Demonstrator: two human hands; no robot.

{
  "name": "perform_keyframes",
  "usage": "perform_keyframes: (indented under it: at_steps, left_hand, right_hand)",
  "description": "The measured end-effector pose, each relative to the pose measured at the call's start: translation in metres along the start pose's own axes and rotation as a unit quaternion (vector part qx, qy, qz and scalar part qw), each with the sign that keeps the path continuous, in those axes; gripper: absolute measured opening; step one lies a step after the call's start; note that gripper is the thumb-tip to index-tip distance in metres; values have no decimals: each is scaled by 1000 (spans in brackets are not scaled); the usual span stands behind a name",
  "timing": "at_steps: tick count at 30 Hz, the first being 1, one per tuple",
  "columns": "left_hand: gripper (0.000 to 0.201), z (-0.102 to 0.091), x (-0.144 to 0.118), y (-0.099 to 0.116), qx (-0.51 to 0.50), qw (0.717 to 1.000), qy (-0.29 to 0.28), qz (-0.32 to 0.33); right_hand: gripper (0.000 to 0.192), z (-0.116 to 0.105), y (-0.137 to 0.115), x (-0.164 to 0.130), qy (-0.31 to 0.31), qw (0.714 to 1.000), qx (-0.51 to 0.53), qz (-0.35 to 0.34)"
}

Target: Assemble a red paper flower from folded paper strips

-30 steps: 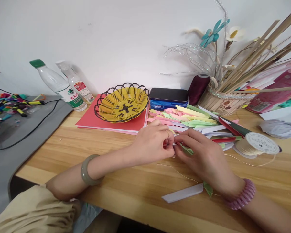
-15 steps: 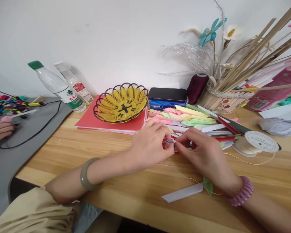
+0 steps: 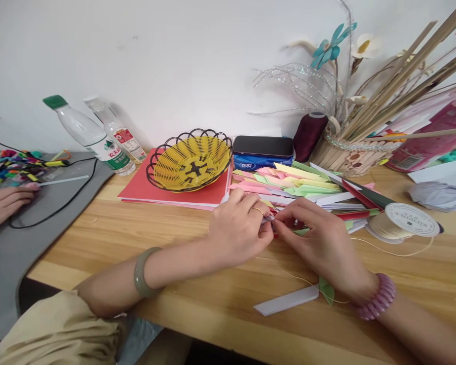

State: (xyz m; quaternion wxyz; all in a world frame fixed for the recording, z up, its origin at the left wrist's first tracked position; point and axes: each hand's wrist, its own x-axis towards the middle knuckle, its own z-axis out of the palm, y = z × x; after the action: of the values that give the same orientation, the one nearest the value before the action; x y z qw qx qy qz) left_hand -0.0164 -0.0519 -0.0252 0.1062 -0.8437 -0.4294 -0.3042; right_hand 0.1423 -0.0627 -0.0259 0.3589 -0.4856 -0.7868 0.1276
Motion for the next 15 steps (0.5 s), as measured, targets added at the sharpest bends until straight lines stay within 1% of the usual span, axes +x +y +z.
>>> perform_keyframes:
  at_steps: [6,12,15]
  left_hand:
    - [8,2,-1,-1,2,1000,9,13]
    - [12,3,-2,-2,18,999,25,32]
    - [13,3,-2,-3,18,999,23,38]
  right_hand:
    - [10,2,4,1,-1,1000,-10,-21]
    - [9,2,4,0,-8,999,-22,-27]
    - [9,2,4,0,-5,999,-25,-28]
